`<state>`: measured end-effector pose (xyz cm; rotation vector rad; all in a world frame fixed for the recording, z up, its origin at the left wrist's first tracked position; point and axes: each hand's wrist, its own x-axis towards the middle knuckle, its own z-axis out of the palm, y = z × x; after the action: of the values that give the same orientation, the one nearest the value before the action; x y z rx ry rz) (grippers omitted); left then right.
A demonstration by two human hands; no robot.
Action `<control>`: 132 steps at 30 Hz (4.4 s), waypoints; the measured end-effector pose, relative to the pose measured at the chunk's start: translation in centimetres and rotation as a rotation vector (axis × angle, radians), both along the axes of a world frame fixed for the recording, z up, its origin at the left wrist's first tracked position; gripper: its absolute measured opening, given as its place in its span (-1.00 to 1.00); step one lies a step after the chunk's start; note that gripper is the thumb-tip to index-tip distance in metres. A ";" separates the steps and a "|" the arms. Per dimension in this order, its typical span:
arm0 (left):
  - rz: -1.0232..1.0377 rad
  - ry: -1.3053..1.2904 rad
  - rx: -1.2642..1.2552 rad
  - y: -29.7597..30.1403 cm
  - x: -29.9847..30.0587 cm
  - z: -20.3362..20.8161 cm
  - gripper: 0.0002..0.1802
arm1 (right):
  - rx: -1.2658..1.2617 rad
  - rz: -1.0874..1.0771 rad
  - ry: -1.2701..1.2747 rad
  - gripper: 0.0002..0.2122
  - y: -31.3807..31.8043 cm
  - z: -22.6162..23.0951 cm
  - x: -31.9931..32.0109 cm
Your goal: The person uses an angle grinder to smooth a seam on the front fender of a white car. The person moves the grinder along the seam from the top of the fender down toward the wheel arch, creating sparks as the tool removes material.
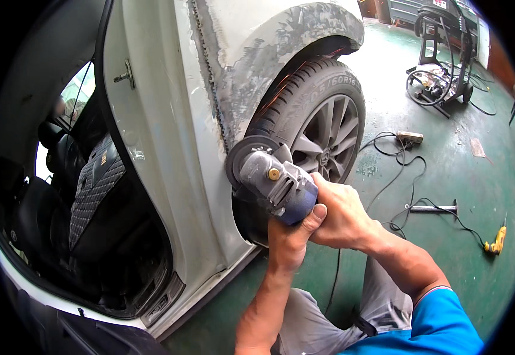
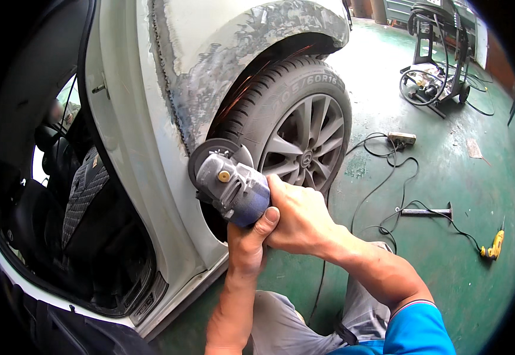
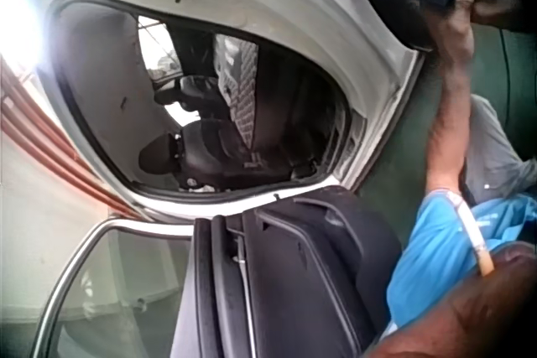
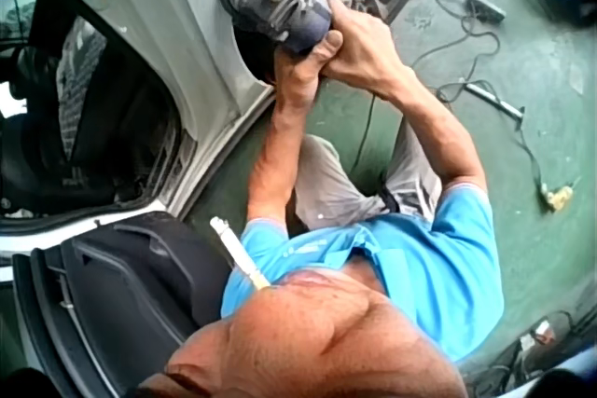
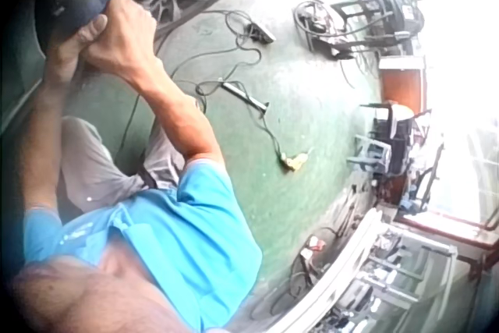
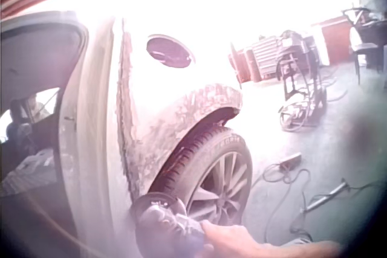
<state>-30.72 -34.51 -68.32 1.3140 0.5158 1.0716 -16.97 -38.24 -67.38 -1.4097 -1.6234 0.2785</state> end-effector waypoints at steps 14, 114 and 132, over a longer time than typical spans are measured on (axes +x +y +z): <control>0.003 0.074 0.007 0.4 -0.5 1.0 -0.51 | 0.074 0.013 0.065 -0.56 1.0 -0.7 -0.2; 0.064 0.332 -0.004 -2.4 -4.0 -2.4 -0.49 | -0.010 0.108 0.399 -0.56 -0.6 -7.4 -4.4; -0.170 0.004 -0.005 1.2 -2.3 -0.6 -0.43 | 0.004 -0.171 -0.052 -0.53 -0.7 -0.3 -2.7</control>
<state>-33.01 -33.35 -68.95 1.3314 0.4020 0.9266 -19.64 -38.92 -67.65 -1.5534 -1.5318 0.1400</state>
